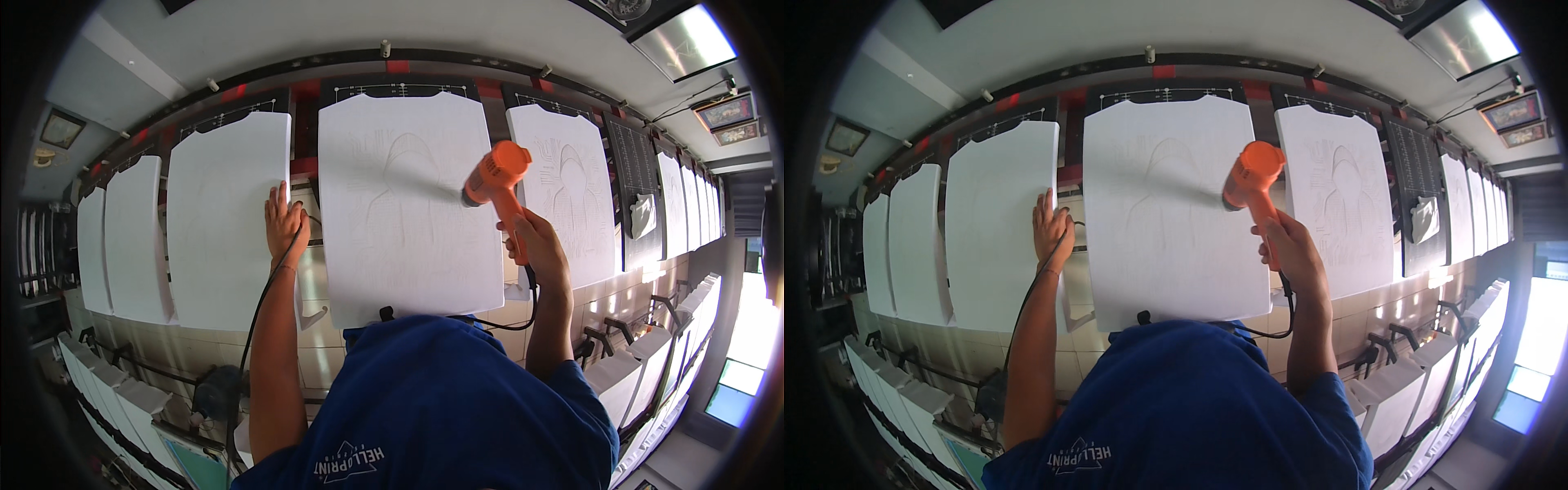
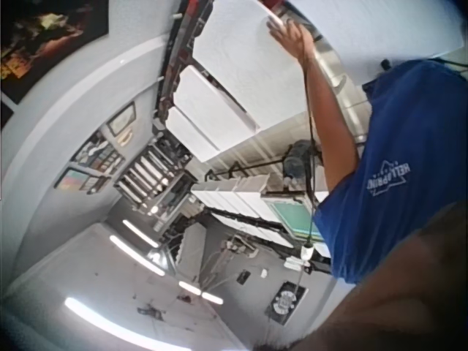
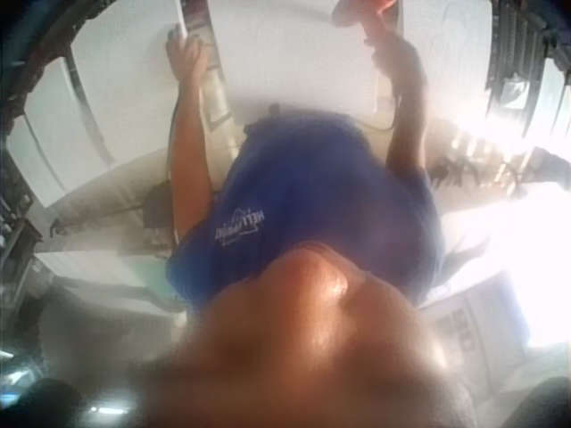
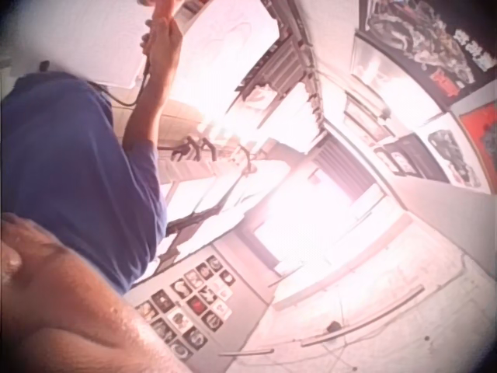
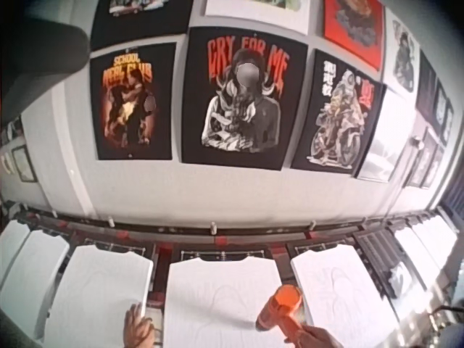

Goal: The person uses an orange heat gun to apply heat to a white t-shirt laid flat on a workbench. They move the heat gun back and forth over the shirt's surface while occasionally touching the fabric with their left hand. The person then moves to a second t-shirt and repeats the heating process.

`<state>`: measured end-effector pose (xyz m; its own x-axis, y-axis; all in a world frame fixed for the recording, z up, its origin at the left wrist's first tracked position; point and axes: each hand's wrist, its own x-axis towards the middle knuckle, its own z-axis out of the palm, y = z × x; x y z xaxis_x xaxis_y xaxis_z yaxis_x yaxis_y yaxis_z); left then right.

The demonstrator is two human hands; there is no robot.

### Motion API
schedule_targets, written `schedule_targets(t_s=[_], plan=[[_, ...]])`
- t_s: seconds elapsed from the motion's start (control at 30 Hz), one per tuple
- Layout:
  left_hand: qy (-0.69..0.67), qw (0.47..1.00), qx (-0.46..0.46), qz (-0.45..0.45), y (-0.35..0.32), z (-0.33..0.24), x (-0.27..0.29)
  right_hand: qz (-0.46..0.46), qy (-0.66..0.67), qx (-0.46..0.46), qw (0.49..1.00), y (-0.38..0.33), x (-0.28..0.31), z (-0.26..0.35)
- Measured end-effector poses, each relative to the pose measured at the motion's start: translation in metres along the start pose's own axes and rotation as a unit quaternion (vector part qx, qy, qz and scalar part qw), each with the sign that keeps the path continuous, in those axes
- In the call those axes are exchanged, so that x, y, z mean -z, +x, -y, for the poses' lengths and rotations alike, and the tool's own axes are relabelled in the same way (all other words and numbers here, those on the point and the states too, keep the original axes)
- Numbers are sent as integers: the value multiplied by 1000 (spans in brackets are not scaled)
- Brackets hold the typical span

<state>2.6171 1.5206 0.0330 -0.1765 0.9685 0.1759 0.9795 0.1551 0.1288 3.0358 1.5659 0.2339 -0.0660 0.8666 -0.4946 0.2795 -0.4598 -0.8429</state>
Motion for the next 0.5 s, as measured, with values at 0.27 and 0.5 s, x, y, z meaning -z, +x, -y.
schedule_targets(t_s=[0.27,0.5], plan=[[-15,1000,-8,-15,-1,8,-3,91,16,27,995,23,-73,20],[-54,998,-12,-31,-3,13,-2,168,-10,28,985,31,-125,41]])
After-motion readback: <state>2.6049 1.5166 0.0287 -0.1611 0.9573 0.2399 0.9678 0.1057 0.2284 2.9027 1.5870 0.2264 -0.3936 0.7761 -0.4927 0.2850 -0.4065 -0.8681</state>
